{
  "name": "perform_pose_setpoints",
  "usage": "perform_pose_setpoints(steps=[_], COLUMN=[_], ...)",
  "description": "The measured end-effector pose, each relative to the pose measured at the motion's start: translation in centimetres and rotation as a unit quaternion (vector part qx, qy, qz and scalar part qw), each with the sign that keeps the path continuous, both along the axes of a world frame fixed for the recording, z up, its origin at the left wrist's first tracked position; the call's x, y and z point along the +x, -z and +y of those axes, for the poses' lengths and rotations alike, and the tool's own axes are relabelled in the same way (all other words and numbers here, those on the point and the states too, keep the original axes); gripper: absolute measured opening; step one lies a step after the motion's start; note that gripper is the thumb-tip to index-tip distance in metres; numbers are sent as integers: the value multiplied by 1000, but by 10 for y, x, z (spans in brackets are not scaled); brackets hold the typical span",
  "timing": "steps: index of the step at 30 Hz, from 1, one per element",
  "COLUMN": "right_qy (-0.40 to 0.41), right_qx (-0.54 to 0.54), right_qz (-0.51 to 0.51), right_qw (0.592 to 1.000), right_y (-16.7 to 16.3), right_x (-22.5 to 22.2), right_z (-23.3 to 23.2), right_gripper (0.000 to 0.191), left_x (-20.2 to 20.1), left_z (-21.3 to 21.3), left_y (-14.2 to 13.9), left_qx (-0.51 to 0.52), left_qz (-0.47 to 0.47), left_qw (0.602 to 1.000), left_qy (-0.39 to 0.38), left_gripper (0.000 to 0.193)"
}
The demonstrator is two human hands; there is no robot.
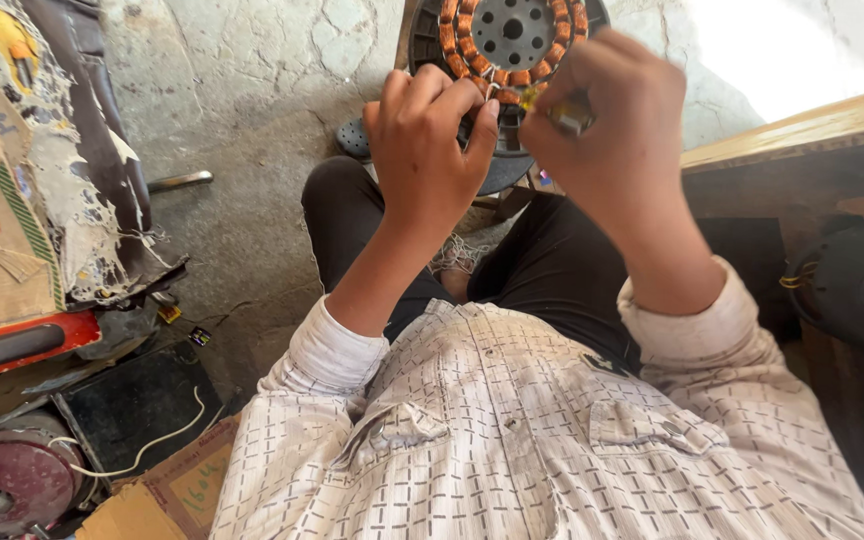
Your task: The person uses a screwdriver to adjust copper windings on a motor stator, then ties and trims a white string with pliers. The person works on the stator while seated, manipulating the windings and string with both hands.
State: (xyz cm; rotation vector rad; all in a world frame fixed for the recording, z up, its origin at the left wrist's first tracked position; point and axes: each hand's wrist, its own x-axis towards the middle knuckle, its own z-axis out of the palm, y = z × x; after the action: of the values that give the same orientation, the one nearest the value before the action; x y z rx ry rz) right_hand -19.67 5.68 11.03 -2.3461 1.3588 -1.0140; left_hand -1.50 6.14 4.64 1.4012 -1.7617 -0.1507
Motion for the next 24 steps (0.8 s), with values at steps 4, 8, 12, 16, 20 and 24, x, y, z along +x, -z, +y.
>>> perform_pose_setpoints(steps=[4, 8, 12, 16, 20, 24], right_qy=[-18, 15, 25, 34, 24, 39], right_qx=[8, -61, -92, -71, -43, -36], right_qz=[-9, 32, -19, -50, -56, -35], right_qw=[1000, 997, 995, 996, 997, 998], right_y=[-3, 18, 31, 26, 22, 17], right_x=[-1, 15, 12, -4, -4, 1], right_z=[0, 23, 33, 30, 28, 26], right_gripper=[18, 22, 23, 23, 22, 21], left_x=[-1, -2, -2, -2, -2, -2], left_z=[1, 4, 6, 3, 1, 2], left_y=[-2, -1, 1, 4, 5, 4], left_qx=[15, 2, -7, -10, -11, -11], left_qz=[-4, 9, 7, 15, 14, 14], left_qw=[1000, 1000, 1000, 1000, 1000, 1000], left_qy=[-4, 1, 4, 0, -8, -6], left_gripper=[20, 18, 15, 16, 17, 17])
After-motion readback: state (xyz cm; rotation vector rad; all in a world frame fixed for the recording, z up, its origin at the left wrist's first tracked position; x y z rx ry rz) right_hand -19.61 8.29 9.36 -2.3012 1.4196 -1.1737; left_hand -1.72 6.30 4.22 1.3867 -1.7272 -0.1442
